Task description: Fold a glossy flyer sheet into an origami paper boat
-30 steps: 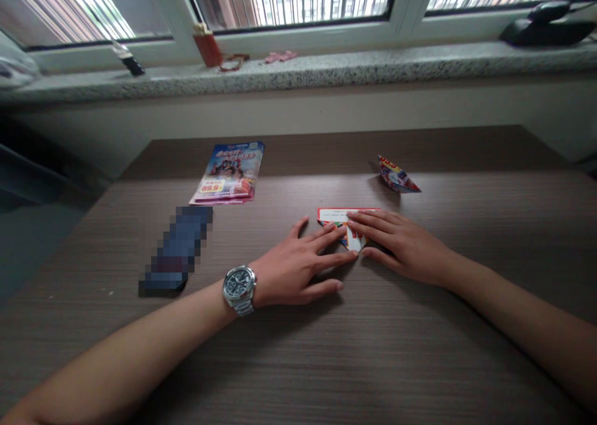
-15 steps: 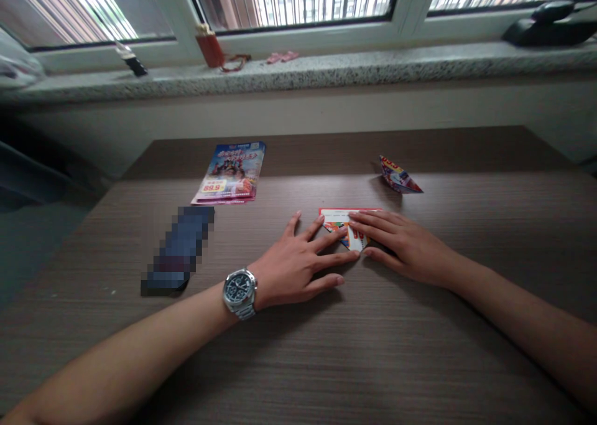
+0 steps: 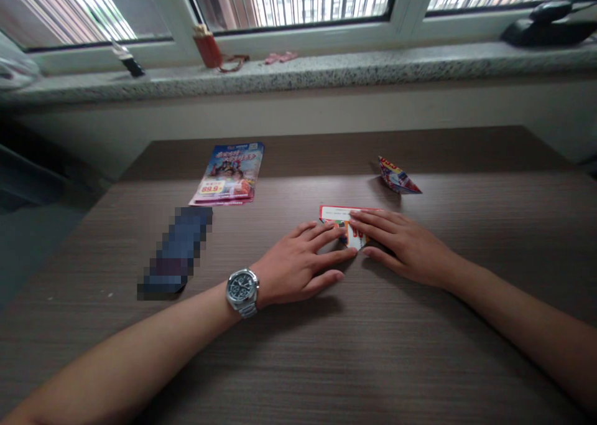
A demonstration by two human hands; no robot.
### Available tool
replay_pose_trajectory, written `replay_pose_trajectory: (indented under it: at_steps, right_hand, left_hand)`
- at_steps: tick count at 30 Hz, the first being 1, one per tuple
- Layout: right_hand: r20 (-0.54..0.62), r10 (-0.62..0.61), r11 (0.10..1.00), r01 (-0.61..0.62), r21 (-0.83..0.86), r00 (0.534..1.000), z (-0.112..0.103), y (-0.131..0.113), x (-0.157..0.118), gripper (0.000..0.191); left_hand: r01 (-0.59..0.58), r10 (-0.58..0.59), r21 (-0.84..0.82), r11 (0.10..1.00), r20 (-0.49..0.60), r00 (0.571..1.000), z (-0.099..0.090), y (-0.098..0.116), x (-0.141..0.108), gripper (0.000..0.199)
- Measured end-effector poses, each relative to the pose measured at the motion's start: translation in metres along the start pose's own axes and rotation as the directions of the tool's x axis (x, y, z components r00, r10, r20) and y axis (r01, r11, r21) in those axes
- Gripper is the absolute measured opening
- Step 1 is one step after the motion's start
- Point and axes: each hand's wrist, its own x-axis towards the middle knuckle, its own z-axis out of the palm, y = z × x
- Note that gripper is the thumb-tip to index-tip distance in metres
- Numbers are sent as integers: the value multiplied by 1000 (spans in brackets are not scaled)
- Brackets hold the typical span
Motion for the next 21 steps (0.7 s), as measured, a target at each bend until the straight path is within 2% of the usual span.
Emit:
replay_pose_trajectory:
  at_steps: [8, 12, 21]
  right_hand:
    - [10, 5, 1000, -5, 0, 1000, 1, 1, -1, 55]
    - [16, 1, 1000, 0, -7, 1000, 2, 1, -1, 55]
    - [26, 3, 1000, -2, -21, 1000, 2, 1, -1, 54]
  left_hand:
    - [-12, 12, -25, 1000, 23, 1000, -6, -1, 2, 55]
    - [3, -3, -9, 1000, 7, 1000, -6, 1, 1, 55]
    - [25, -26, 30, 999, 41, 999, -10, 1, 0, 49]
